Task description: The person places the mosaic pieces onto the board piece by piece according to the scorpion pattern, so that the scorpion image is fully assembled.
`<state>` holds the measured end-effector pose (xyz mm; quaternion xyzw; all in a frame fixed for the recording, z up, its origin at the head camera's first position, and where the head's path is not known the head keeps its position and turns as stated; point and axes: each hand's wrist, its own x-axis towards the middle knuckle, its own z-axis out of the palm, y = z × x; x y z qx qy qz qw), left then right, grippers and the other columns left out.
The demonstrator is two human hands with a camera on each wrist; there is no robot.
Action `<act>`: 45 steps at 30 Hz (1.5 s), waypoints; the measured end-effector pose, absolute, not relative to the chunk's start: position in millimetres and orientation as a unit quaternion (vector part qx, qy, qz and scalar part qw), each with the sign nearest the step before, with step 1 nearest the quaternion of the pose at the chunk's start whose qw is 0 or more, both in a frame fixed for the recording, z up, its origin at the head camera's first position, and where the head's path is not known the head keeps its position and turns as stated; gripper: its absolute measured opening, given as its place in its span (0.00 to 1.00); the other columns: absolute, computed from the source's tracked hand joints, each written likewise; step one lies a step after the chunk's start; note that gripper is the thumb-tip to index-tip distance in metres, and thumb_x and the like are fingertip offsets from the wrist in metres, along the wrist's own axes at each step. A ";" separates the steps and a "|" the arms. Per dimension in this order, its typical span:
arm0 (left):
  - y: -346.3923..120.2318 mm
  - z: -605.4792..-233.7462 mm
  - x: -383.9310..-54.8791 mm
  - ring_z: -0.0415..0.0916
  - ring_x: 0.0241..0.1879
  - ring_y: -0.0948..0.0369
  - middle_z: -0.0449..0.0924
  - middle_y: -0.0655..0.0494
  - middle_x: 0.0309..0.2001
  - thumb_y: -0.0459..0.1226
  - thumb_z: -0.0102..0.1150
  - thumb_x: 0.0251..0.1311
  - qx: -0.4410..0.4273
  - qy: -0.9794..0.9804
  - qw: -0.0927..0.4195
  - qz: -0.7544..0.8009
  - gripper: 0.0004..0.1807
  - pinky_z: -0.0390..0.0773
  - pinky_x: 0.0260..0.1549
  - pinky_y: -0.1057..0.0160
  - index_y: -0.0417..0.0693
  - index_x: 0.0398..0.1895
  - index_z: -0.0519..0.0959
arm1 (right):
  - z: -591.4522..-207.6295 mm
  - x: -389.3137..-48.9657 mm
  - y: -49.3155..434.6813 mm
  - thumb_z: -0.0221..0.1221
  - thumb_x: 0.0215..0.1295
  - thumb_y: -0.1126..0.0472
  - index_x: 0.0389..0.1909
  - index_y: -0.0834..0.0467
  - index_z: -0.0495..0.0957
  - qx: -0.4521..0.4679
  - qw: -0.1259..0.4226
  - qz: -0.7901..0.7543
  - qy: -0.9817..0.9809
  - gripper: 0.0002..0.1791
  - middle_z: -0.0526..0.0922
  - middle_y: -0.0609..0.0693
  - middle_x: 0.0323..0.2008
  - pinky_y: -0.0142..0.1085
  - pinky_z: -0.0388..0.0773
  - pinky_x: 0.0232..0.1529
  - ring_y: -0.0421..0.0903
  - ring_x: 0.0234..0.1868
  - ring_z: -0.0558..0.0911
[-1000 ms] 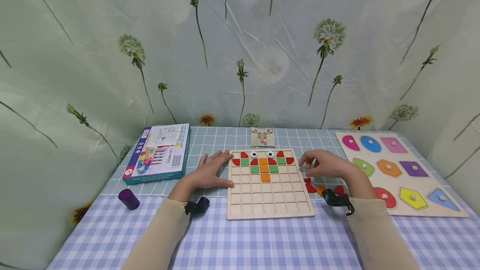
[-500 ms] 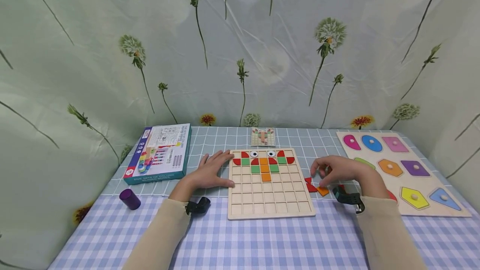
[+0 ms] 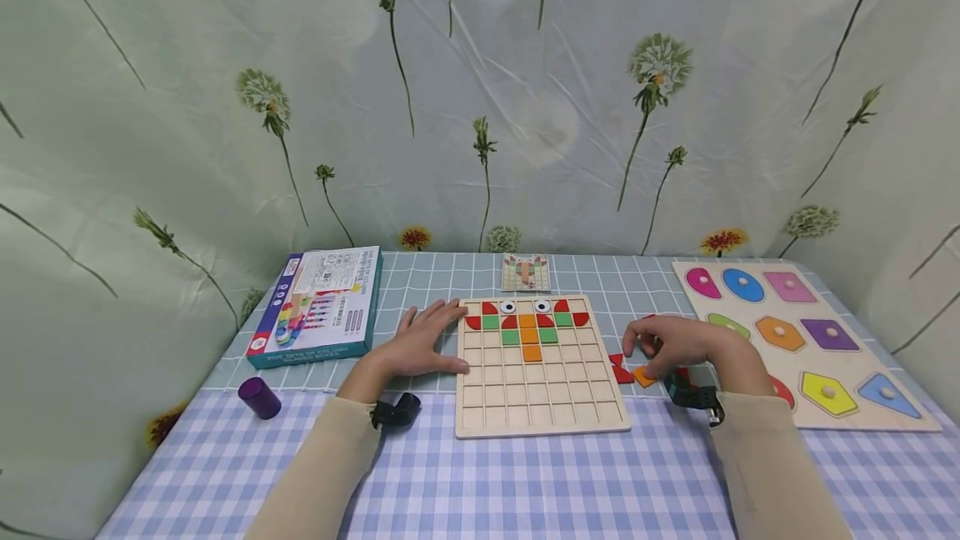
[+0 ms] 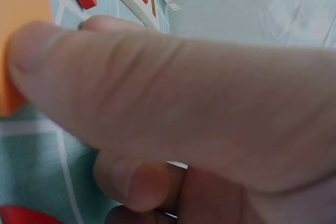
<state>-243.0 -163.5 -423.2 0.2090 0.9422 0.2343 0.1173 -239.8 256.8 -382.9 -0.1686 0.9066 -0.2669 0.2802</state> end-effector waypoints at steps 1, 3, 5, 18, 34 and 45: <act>-163.5 -423.3 -243.2 0.37 0.82 0.50 0.48 0.54 0.81 0.62 0.69 0.51 0.209 0.942 0.117 0.234 0.53 0.30 0.75 0.34 0.58 0.78 0.57 | -383.4 -240.1 257.3 0.71 0.51 0.67 0.42 0.53 0.79 -0.169 0.276 -0.267 0.908 0.17 0.70 0.49 0.27 0.36 0.71 0.32 0.46 0.34 0.71; -163.6 -423.9 -243.4 0.37 0.82 0.50 0.48 0.54 0.81 0.62 0.69 0.51 0.208 0.943 0.117 0.233 0.53 0.30 0.75 0.34 0.58 0.78 0.57 | -384.8 -240.7 257.9 0.70 0.53 0.66 0.42 0.53 0.79 -0.164 0.268 -0.271 0.910 0.15 0.70 0.49 0.27 0.36 0.71 0.32 0.46 0.33 0.72; -163.5 -424.5 -243.6 0.37 0.82 0.50 0.48 0.55 0.81 0.63 0.69 0.51 0.206 0.943 0.116 0.233 0.53 0.30 0.75 0.35 0.58 0.78 0.57 | -386.4 -241.7 258.3 0.69 0.55 0.65 0.42 0.54 0.80 -0.161 0.258 -0.275 0.912 0.13 0.71 0.49 0.26 0.35 0.71 0.32 0.46 0.32 0.72; -163.5 -424.6 -243.7 0.37 0.82 0.51 0.48 0.55 0.81 0.63 0.68 0.51 0.206 0.944 0.117 0.229 0.53 0.30 0.75 0.35 0.59 0.78 0.57 | -386.7 -244.2 258.1 0.74 0.51 0.65 0.38 0.55 0.81 -0.173 0.225 -0.270 0.920 0.14 0.75 0.49 0.29 0.34 0.75 0.34 0.46 0.37 0.73; -163.1 -423.9 -243.3 0.36 0.82 0.51 0.48 0.56 0.81 0.63 0.68 0.51 0.202 0.944 0.116 0.234 0.53 0.29 0.76 0.35 0.59 0.78 0.57 | -383.4 -247.9 240.3 0.68 0.60 0.62 0.40 0.54 0.79 -0.170 0.109 -0.271 0.941 0.09 0.79 0.49 0.34 0.35 0.75 0.38 0.46 0.38 0.75; -163.8 -425.9 -243.9 0.37 0.82 0.50 0.48 0.55 0.81 0.63 0.68 0.51 0.209 0.943 0.114 0.234 0.53 0.29 0.76 0.35 0.58 0.78 0.57 | -383.6 -245.1 201.7 0.59 0.68 0.66 0.45 0.55 0.86 -0.193 0.135 -0.337 0.911 0.10 0.83 0.53 0.41 0.32 0.82 0.37 0.44 0.31 0.80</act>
